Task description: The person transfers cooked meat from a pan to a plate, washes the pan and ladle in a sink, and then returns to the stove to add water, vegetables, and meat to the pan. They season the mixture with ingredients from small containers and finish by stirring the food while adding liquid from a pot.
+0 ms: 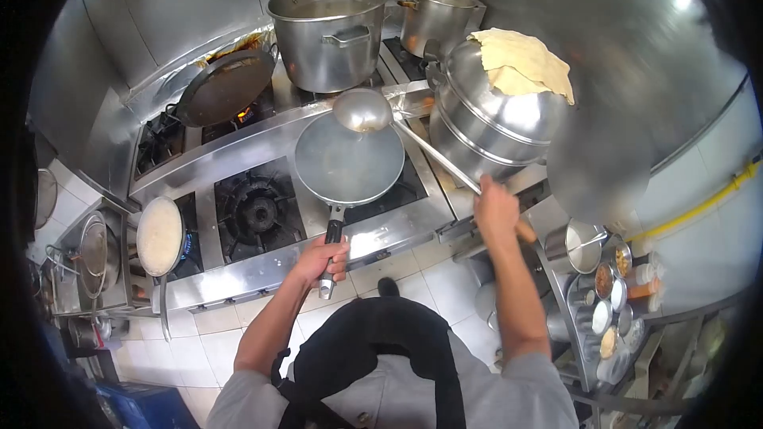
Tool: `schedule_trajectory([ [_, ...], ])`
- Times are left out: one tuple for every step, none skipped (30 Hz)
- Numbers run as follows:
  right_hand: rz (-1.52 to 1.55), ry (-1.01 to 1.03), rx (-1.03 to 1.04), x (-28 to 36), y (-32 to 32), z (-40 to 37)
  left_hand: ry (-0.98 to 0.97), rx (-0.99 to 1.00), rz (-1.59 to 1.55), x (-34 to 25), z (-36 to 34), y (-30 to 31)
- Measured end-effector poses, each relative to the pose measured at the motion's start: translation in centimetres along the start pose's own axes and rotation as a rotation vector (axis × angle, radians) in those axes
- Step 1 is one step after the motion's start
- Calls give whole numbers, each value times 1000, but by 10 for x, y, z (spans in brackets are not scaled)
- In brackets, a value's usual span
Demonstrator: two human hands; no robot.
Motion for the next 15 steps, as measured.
schedule_trajectory([
  [44, -77, -14, -4, -18, -12, 2, 15, 20, 7, 10, 7],
  [43, -73, -16, -4, -34, -23, -2, 17, 19, 13, 19, 12],
  [121, -81, -6, -5, -50, -32, 6, 29, 0, 19, 27, 12],
  [201, -85, 6, -4, -60, -39, 11, 39, -23, 24, 35, 12],
  [201, -68, 6, -3, -66, -44, 14, 46, -42, 29, 44, 12],
  [277, -96, 21, -4, -72, -47, -1, 41, -55, 33, 55, 11],
  [355, -123, 40, -4, -79, -50, -6, 51, -47, 38, 67, 9],
  [359, -97, 43, -3, -82, -49, -15, 60, -37, 40, 78, 7],
  [476, -73, 82, -2, -93, -46, -23, 66, -56, 41, 89, 6],
  [592, -49, 130, 4, -98, -43, -27, 70, -79, 46, 101, 7],
  [662, -10, 143, 10, -99, -40, -49, 89, -78, 48, 114, 7],
  [668, 25, 154, 16, -102, -35, -73, 72, -72, 48, 124, 7],
  [811, -49, 230, 17, -117, -36, -104, 57, -57, 50, 135, 10],
  [951, -132, 310, 22, -129, -37, -131, 43, -38, 51, 143, 10],
  [1026, -190, 364, 43, -107, -35, -123, -3, -16, 49, 145, 5],
])
Point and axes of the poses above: each hand's wrist, its own z-axis towards the middle knuckle, its own y-axis out of the back of the hand, x = y × z, the point moved 9 cm from there along z, towards the middle knuckle, and after that the axes turned 13 degrees about y, right-handed, at the moved point
